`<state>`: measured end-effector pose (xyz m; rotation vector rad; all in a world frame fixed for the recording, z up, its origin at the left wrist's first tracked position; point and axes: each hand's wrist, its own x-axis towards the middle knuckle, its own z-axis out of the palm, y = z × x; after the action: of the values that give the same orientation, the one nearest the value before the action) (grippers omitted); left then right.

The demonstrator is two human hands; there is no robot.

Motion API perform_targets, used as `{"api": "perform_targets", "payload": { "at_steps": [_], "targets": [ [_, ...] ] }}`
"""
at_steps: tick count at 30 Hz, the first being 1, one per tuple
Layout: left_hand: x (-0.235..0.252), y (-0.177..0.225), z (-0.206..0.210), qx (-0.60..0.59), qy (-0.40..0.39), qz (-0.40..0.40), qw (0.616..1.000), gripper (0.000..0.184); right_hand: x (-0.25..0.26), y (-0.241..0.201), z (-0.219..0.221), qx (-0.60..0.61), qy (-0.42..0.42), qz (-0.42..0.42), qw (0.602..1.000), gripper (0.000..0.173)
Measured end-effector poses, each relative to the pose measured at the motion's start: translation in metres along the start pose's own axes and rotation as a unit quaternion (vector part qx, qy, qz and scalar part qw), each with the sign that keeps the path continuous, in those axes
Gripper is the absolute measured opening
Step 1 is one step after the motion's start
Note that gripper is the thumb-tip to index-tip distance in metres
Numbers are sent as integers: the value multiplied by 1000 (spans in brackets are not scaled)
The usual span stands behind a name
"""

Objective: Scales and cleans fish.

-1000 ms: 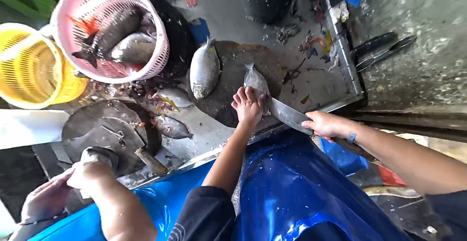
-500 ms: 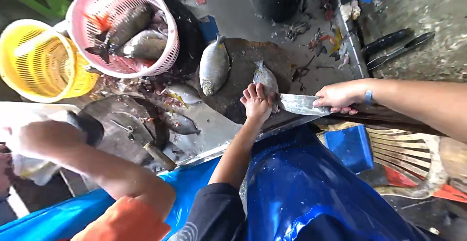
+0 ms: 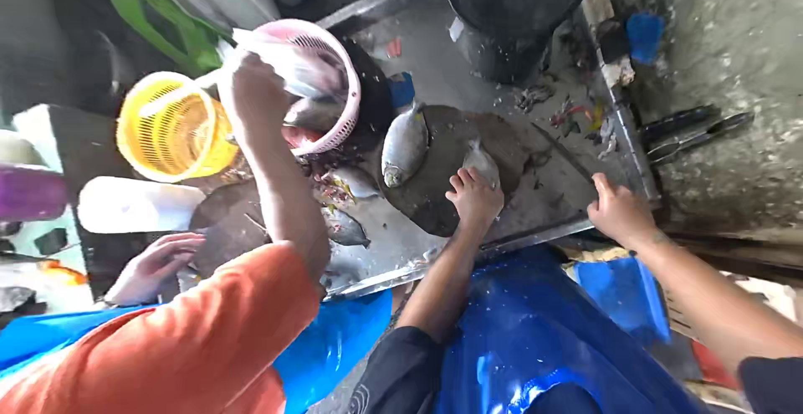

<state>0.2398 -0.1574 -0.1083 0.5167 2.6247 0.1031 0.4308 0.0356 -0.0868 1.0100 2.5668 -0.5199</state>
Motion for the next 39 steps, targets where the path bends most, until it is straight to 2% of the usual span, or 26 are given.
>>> {"api": "perform_targets", "payload": {
  "at_steps": [2, 5, 9, 12, 15, 18, 23, 27, 29, 33, 39],
  "targets": [
    [-5, 8, -10, -5, -33, -9, 999, 84, 25, 15, 34, 23, 57, -17, 998, 63],
    [-13, 16, -16, 12, -64, -11, 998, 94, 46, 30, 65, 25, 49, -15, 998, 62],
    [-27, 6, -16, -9, -48, 3, 999, 76, 38, 11, 59, 45, 101, -58, 992, 43],
    [-31, -15, -24, -44, -50, 7, 998, 37, 24, -33, 62, 88, 174, -213, 957, 39],
    [-28, -28, -27, -46, -54, 26, 997, 30, 20, -80, 77, 93, 188, -406, 890, 43],
    [-22, -35, -31, -34, -55, 75, 995, 28, 24, -110, 95, 70, 169, -474, 861, 41],
    [-16, -47, -32, -48, -37, 136, 989, 14, 23, -115, 107, -2, 131, -456, 880, 57],
    [-17, -59, -37, -87, -39, 163, 982, 18, 17, -121, 112, -23, 81, -450, 889, 62],
    [-22, -62, -35, -103, -15, 173, 979, 15, 14, -131, 110, -33, 49, -427, 902, 62],
    [-23, -62, -30, -110, 4, 156, 981, 12, 10, -153, 94, -52, -7, -365, 929, 53],
    [-22, -64, -24, -137, 4, 129, 982, 12, 10, -169, 92, -44, -51, -293, 954, 57]
  ]
}}
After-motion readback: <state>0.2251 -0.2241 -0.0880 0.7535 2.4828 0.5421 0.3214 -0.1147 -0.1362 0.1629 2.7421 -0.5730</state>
